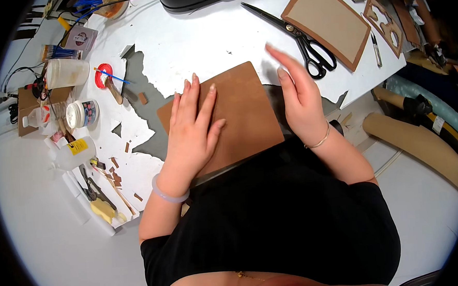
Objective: The person applies adhesive to the edges of a rectangular board using a small brush, then places a patterned brown sheet over it and presses it down. They smooth the surface by hand and use an iron to press the sheet onto the board, then inspect the finished cover.
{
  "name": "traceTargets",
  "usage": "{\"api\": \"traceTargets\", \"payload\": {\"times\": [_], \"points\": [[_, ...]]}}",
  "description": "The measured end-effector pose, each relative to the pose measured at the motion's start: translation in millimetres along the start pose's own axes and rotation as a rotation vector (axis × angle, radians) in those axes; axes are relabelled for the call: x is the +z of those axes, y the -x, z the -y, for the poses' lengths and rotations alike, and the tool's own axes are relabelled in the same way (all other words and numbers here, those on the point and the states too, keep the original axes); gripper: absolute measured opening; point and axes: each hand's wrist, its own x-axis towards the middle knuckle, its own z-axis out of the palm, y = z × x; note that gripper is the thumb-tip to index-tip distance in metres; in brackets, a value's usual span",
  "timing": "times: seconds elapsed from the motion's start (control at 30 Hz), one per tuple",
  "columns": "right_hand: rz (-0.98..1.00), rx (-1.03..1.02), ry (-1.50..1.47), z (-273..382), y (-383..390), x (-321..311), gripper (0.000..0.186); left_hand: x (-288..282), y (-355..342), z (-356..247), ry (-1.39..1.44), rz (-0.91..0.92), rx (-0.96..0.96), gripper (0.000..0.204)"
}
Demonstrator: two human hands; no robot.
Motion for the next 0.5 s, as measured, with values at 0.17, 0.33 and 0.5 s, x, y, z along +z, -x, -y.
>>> {"api": "traceTargets", "payload": {"times": [0.17, 0.33, 0.5], "points": [[-0.166, 0.321, -0.289, 0, 18, -32, 0.026, -12, 21, 18, 0.208, -0.364, -0.064, 0.031], [-0.360, 0.310, -0.041, -41, 25, -109, 0.010, -27, 98, 19, 0.421, -0.767, -0.652, 0.011], [-0.413, 0.249, 0.182, -56, 28, -148, 0.018, -22, 168, 39, 0.427, -0.827, -0.852, 0.015]]}}
